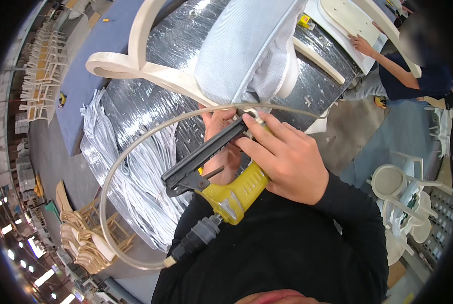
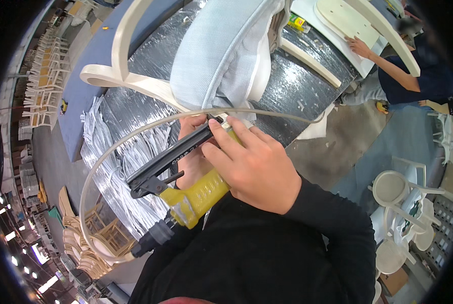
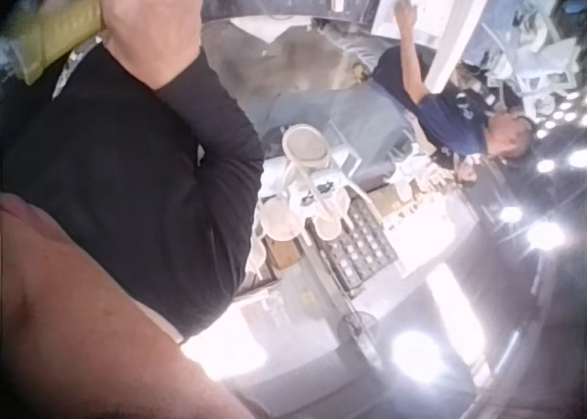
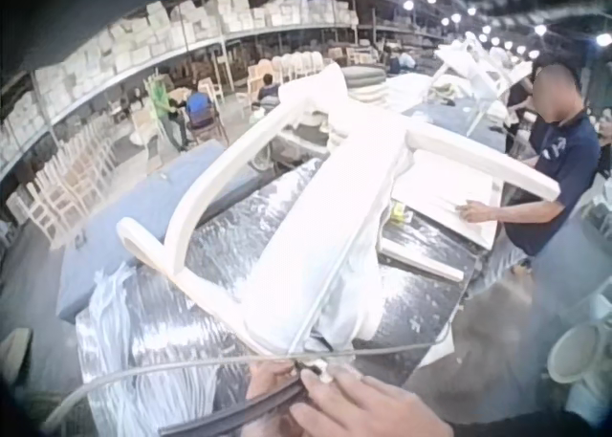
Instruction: The person staples white fabric onto a white chair frame using a pneumatic staple gun, then trims excess fabric with scissors. The person repeats this process along the chair's edges, securing and cutting the fabric in sequence.
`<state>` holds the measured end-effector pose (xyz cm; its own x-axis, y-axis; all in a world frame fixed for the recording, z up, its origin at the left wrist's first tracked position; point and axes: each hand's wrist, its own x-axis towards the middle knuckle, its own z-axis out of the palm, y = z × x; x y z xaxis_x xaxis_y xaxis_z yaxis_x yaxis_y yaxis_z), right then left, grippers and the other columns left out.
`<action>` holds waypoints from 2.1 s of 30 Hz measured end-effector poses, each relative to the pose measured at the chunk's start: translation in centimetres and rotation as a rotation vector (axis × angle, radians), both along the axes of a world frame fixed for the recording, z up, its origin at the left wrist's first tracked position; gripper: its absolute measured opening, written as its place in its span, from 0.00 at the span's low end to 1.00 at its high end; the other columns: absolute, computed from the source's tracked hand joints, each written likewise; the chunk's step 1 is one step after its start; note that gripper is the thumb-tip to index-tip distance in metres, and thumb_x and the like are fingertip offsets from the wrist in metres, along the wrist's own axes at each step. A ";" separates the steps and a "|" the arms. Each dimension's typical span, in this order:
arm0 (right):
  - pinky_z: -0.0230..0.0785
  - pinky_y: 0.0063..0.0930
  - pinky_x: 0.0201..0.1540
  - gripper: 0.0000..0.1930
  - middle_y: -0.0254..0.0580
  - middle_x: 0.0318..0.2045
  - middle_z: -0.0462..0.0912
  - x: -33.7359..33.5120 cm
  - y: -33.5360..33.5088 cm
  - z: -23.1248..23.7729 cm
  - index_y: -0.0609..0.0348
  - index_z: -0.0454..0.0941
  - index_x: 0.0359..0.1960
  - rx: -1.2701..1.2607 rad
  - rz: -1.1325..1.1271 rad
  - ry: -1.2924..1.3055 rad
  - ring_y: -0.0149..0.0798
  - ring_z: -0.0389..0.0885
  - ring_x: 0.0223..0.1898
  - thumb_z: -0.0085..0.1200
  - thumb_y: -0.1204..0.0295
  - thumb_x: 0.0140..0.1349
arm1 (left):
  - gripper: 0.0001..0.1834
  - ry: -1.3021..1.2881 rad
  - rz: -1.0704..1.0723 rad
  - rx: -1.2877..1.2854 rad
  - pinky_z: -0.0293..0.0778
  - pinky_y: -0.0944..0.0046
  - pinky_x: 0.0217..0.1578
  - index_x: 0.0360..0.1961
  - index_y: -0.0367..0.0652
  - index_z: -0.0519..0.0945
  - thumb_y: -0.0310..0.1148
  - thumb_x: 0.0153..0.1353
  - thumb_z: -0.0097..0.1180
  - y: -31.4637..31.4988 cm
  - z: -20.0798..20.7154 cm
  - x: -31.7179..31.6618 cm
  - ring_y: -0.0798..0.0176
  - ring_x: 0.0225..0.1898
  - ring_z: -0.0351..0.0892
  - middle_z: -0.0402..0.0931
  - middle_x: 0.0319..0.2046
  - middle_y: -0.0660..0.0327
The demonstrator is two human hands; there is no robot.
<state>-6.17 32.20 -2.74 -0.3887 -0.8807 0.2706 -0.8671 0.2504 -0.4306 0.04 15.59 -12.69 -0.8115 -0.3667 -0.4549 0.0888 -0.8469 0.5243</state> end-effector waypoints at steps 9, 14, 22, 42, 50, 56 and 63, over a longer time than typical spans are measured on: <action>0.81 0.46 0.58 0.31 0.55 0.64 0.82 -0.9 0.7 0.2 0.54 0.82 0.59 -0.117 -0.085 -0.161 0.60 0.85 0.60 0.73 0.69 0.48 | 0.28 -0.091 -0.049 0.041 0.83 0.57 0.52 0.69 0.51 0.65 0.31 0.71 0.60 -0.5 0.3 0.3 0.61 0.49 0.85 0.79 0.49 0.59; 0.83 0.40 0.52 0.30 0.51 0.58 0.86 -2.6 1.2 -1.6 0.49 0.82 0.58 -0.274 -0.113 -0.415 0.58 0.87 0.54 0.71 0.75 0.49 | 0.22 0.289 -0.017 0.022 0.82 0.51 0.55 0.65 0.47 0.73 0.41 0.74 0.55 -0.4 -3.5 0.9 0.55 0.54 0.84 0.81 0.54 0.56; 0.79 0.33 0.54 0.21 0.44 0.51 0.87 -3.8 6.8 1.1 0.67 0.80 0.59 -1.203 -0.532 -1.267 0.36 0.87 0.51 0.62 0.77 0.64 | 0.29 -0.052 0.022 -0.232 0.71 0.44 0.67 0.71 0.46 0.67 0.34 0.68 0.52 0.7 1.2 -1.4 0.49 0.63 0.78 0.76 0.63 0.55; 0.82 0.45 0.43 0.17 0.50 0.39 0.89 -0.6 0.1 0.6 0.57 0.84 0.48 -0.311 -0.044 -0.437 0.57 0.88 0.41 0.64 0.74 0.54 | 0.19 0.355 -0.024 -0.017 0.81 0.58 0.56 0.57 0.44 0.79 0.46 0.77 0.57 -0.6 -4.7 0.6 0.57 0.52 0.84 0.83 0.50 0.59; 0.83 0.43 0.56 0.26 0.56 0.59 0.85 -0.4 0.4 -0.3 0.60 0.81 0.55 -0.111 -0.015 -0.012 0.60 0.84 0.60 0.67 0.73 0.51 | 0.22 0.055 0.009 -0.249 0.82 0.55 0.53 0.65 0.51 0.73 0.40 0.73 0.58 0.4 -0.8 0.3 0.58 0.49 0.84 0.80 0.51 0.59; 0.81 0.44 0.59 0.25 0.57 0.59 0.85 -0.8 0.1 -0.1 0.61 0.81 0.57 -0.084 0.004 -0.029 0.60 0.84 0.61 0.66 0.72 0.55 | 0.23 0.004 0.003 -0.184 0.83 0.56 0.50 0.66 0.56 0.72 0.39 0.72 0.57 -0.2 -0.3 -0.7 0.60 0.47 0.84 0.79 0.49 0.60; 0.81 0.48 0.59 0.39 0.55 0.64 0.82 -1.4 0.1 -0.8 0.57 0.80 0.62 -0.041 -0.015 -0.010 0.61 0.82 0.63 0.76 0.70 0.42 | 0.25 -0.011 -0.054 -0.147 0.84 0.56 0.50 0.69 0.57 0.69 0.37 0.72 0.54 -0.1 0.5 -0.9 0.60 0.49 0.85 0.81 0.50 0.59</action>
<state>-7.52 32.32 -3.58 -0.4047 -0.8630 0.3022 -0.8591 0.2456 -0.4491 -0.88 15.47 -12.15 -0.8272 -0.3859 -0.4084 0.0387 -0.7642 0.6438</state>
